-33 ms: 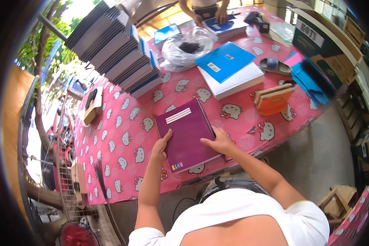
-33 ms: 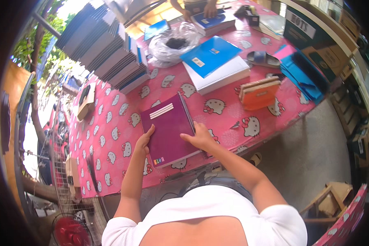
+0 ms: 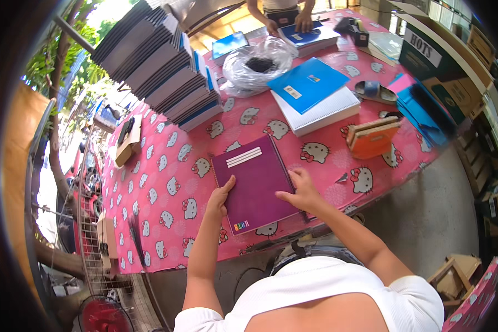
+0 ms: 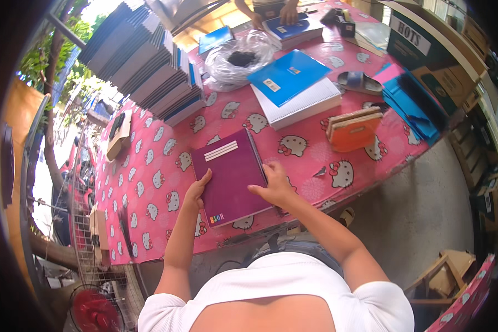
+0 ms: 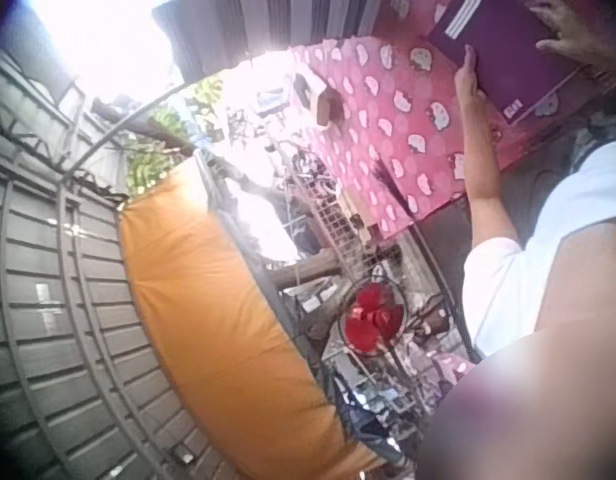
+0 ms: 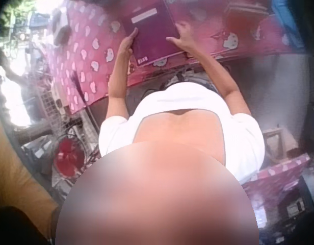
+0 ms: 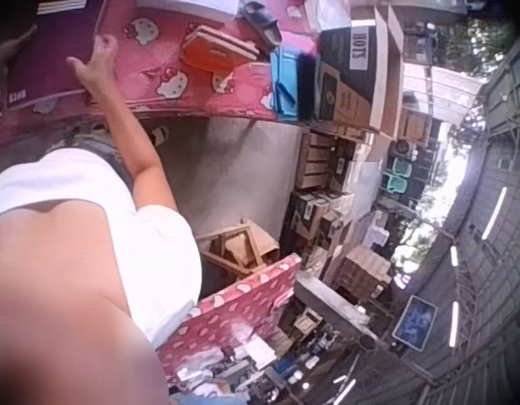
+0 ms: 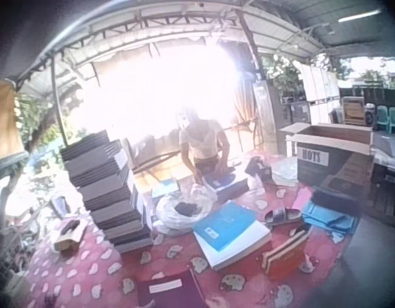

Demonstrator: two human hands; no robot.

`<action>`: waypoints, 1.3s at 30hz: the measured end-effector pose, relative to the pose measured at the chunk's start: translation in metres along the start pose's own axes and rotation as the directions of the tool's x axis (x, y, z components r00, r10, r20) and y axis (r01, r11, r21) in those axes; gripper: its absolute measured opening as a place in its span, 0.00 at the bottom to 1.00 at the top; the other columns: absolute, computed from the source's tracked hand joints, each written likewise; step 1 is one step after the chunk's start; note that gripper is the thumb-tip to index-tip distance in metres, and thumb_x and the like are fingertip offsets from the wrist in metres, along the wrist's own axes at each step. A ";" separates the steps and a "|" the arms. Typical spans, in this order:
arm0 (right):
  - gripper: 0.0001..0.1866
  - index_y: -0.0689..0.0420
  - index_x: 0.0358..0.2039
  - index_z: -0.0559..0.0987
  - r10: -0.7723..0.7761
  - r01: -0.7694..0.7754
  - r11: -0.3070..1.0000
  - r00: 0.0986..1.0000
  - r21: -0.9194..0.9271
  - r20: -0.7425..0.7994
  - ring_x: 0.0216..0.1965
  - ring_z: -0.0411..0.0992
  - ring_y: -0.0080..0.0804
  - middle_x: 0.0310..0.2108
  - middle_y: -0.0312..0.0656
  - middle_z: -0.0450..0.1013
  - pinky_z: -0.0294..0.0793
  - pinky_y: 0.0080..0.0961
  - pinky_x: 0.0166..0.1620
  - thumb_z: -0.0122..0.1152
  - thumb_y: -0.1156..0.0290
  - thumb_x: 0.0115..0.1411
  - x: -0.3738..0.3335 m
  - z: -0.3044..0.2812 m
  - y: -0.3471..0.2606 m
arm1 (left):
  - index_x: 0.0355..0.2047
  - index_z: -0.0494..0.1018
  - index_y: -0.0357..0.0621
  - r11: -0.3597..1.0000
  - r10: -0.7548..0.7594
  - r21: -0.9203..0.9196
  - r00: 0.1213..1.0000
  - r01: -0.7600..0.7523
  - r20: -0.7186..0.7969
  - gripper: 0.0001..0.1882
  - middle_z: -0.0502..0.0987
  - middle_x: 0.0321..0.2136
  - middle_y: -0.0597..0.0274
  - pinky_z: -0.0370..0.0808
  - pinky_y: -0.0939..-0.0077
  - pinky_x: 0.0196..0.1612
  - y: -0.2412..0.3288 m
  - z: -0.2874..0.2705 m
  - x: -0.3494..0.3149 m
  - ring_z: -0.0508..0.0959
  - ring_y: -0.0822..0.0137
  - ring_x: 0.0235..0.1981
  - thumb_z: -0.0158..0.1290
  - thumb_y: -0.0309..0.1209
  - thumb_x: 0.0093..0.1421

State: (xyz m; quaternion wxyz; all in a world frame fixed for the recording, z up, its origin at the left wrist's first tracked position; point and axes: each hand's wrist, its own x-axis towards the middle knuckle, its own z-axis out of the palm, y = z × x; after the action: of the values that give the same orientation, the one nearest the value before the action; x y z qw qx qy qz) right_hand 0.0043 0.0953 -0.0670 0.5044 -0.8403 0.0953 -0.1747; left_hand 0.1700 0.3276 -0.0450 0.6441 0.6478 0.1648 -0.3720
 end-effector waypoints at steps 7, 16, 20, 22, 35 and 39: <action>0.37 0.55 0.53 0.71 -0.243 0.118 0.740 0.965 -0.663 -0.099 0.64 0.49 0.50 0.62 0.52 0.52 0.53 0.45 0.62 0.74 0.59 0.42 0.038 -0.194 -0.001 | 0.53 0.64 0.30 0.932 0.171 0.355 0.951 -0.072 -0.258 0.41 0.70 0.50 0.45 0.77 0.60 0.45 0.008 0.009 -0.022 0.77 0.56 0.45 0.66 0.48 0.48; 0.26 0.56 0.41 0.74 -0.314 0.391 0.724 0.920 -0.568 0.233 0.43 0.67 0.46 0.36 0.43 0.72 0.65 0.41 0.44 0.72 0.70 0.39 0.064 -0.294 0.096 | 0.60 0.59 0.39 0.535 0.788 0.612 0.605 -0.582 -0.114 0.45 0.56 0.62 0.40 0.59 0.65 0.61 0.043 0.162 -0.082 0.57 0.53 0.64 0.69 0.42 0.45; 0.29 0.57 0.43 0.76 -0.300 0.466 0.736 0.875 -0.491 0.380 0.45 0.69 0.43 0.40 0.45 0.73 0.67 0.38 0.46 0.75 0.64 0.38 0.060 -0.277 0.075 | 0.55 0.67 0.43 0.326 0.779 0.727 0.607 -0.605 0.156 0.39 0.55 0.63 0.41 0.56 0.59 0.63 0.023 0.292 -0.116 0.56 0.50 0.65 0.68 0.43 0.44; 0.30 0.58 0.43 0.76 -0.255 0.481 0.775 0.831 -0.409 0.493 0.46 0.69 0.44 0.42 0.46 0.73 0.67 0.37 0.47 0.76 0.62 0.38 0.066 -0.285 0.057 | 0.55 0.67 0.44 0.293 0.703 0.732 0.657 -0.616 0.271 0.39 0.56 0.62 0.43 0.54 0.53 0.64 -0.006 0.327 -0.114 0.55 0.48 0.65 0.68 0.44 0.44; 0.22 0.57 0.46 0.77 -0.378 0.628 0.578 0.772 -0.521 0.512 0.53 0.64 0.48 0.49 0.50 0.68 0.65 0.46 0.50 0.63 0.56 0.54 0.254 -0.191 0.103 | 0.53 0.67 0.50 0.085 0.833 0.953 0.545 -0.291 0.093 0.30 0.70 0.47 0.61 0.50 0.42 0.60 -0.078 0.421 -0.061 0.66 0.59 0.53 0.61 0.35 0.48; 0.26 0.57 0.48 0.74 -0.314 0.630 0.631 0.741 -0.453 0.593 0.51 0.65 0.46 0.46 0.48 0.68 0.65 0.44 0.48 0.61 0.54 0.55 0.227 -0.192 0.107 | 0.51 0.68 0.51 0.096 0.839 0.962 0.541 -0.256 0.060 0.30 0.71 0.46 0.64 0.49 0.45 0.60 -0.082 0.421 -0.065 0.68 0.62 0.50 0.62 0.32 0.46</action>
State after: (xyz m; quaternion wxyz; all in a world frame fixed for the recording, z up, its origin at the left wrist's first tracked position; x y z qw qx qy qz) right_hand 0.1402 -0.1884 -0.0336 0.1349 -0.9676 -0.2056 -0.0579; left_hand -0.0439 -0.0482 -0.0130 0.1963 0.9617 -0.1723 0.0831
